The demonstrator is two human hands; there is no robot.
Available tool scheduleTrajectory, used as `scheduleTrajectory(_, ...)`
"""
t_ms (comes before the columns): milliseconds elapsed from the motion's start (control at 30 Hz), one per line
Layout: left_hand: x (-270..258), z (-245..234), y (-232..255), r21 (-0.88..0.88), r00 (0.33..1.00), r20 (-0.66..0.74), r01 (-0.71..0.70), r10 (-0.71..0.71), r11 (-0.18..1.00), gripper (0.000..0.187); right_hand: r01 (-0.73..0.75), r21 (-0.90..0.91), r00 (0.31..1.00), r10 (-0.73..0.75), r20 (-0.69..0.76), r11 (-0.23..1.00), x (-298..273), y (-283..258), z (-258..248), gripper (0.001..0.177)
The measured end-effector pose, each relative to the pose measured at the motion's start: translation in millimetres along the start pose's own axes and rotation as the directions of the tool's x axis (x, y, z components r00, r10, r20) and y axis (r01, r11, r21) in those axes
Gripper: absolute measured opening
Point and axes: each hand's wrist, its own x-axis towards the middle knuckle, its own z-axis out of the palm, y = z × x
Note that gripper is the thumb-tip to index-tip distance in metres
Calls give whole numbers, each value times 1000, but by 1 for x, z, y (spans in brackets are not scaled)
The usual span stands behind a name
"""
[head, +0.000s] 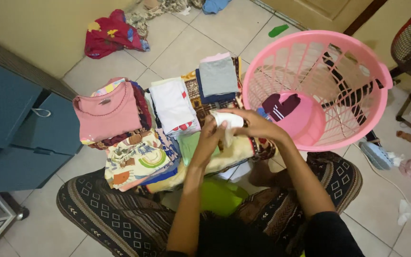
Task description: The person folds clothes and small fabric items by hand, taking them from a laundry basket and placing them into sorted stacks on a mat.
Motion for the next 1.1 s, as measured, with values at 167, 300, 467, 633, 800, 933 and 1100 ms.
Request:
scheduleTrajectory(167,5,-13,5,-105,950,-117,277,-288,955,28,3,369,991,46,-123,929,8,47,23,52)
scheduleTrajectory(300,16,-18,2,254,910,-402,7,99,967,29,-174,485,960,257,-109,857,38,100,46,72)
scheduleTrajectory(467,32,-11,-15,400,946,-311,49,86,915,20,109,-423,870,-292,-397,899,56,108,74,77)
scheduleTrajectory(633,64,11,-28,457,962,-152,-135,227,879,18,-112,-302,903,-30,-428,947,61,136,1,31)
scheduleTrajectory(800,126,49,-73,538,888,275,-459,368,707,23,-350,-103,609,142,-780,931,42,270,-102,22)
scheduleTrajectory(933,171,61,-123,498,725,559,-681,402,536,24,-627,-662,584,-314,-748,411,17,378,-88,45)
scheduleTrajectory(1100,193,65,-139,530,749,588,-641,305,555,31,-633,-402,742,369,-560,662,-3,436,-42,34)
